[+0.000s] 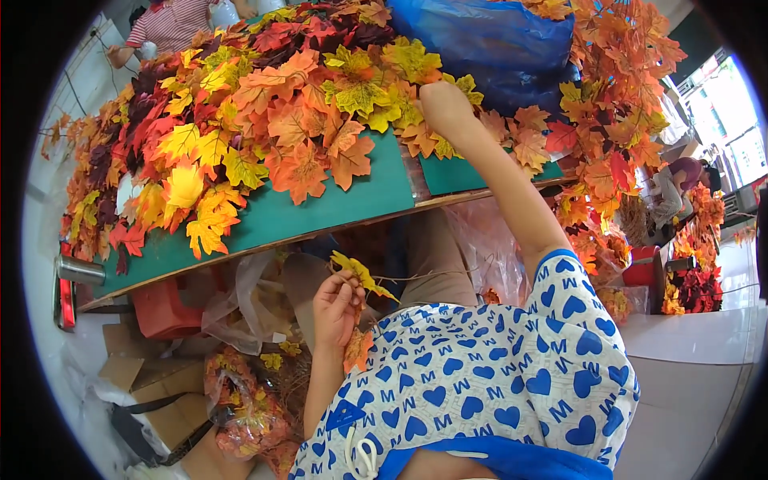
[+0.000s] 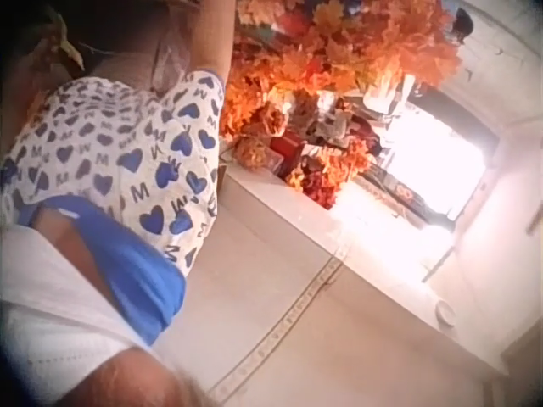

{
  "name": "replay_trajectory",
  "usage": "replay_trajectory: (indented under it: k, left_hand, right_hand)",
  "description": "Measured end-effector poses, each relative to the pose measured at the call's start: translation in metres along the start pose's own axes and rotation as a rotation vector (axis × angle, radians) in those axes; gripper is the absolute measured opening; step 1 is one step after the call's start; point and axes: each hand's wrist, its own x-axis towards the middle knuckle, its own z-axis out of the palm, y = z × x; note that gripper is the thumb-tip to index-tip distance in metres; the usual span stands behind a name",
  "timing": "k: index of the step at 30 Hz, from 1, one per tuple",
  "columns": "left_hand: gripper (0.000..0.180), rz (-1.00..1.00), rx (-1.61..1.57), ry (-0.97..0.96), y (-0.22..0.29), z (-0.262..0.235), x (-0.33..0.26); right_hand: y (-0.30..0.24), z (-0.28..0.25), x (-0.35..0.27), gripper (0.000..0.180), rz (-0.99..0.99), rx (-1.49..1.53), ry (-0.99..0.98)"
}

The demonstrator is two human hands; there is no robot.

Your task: The person attaches individual artificial maple leaves onto plastic branch stems by hand.

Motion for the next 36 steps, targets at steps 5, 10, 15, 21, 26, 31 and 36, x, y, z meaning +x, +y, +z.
replay_trajectory:
  k: [5, 10, 15, 21, 26, 31, 36]
  left_hand:
    - [0.019, -0.009, 0.065, 0.023, -0.001, 0.008, 0.0]
    - [0.019, 0.035, 0.061, 0.054, -0.002, -0.003, -0.011]
    - [0.019, -0.002, 0.038, 0.061, 0.003, 0.001, -0.012]
    - [0.02, 0.006, 0.089, 0.065, 0.003, 0.012, -0.004]
    - [0.021, -0.015, 0.117, 0.078, 0.004, 0.012, -0.003]
    - [0.025, -0.002, 0.146, 0.116, 0.007, 0.009, -0.002]
    - [0.031, -0.007, 0.175, 0.15, 0.012, 0.015, -0.005]
  right_hand:
    - [0.017, 0.031, -0.006, 0.029, 0.003, 0.106, 0.189]
    - [0.041, 0.019, -0.027, 0.019, -0.268, 0.435, 0.064]
    - [0.039, 0.012, -0.042, 0.017, -0.328, 0.352, 0.209]
    - [0.027, 0.001, -0.032, 0.016, -0.152, 0.369, 0.195]
    - [0.021, -0.016, -0.016, 0.019, 0.011, 0.443, 0.396]
    - [0.031, -0.04, 0.009, 0.023, 0.127, 0.723, 0.164]
    - [0.039, -0.046, 0.017, 0.021, 0.073, 1.155, -0.201]
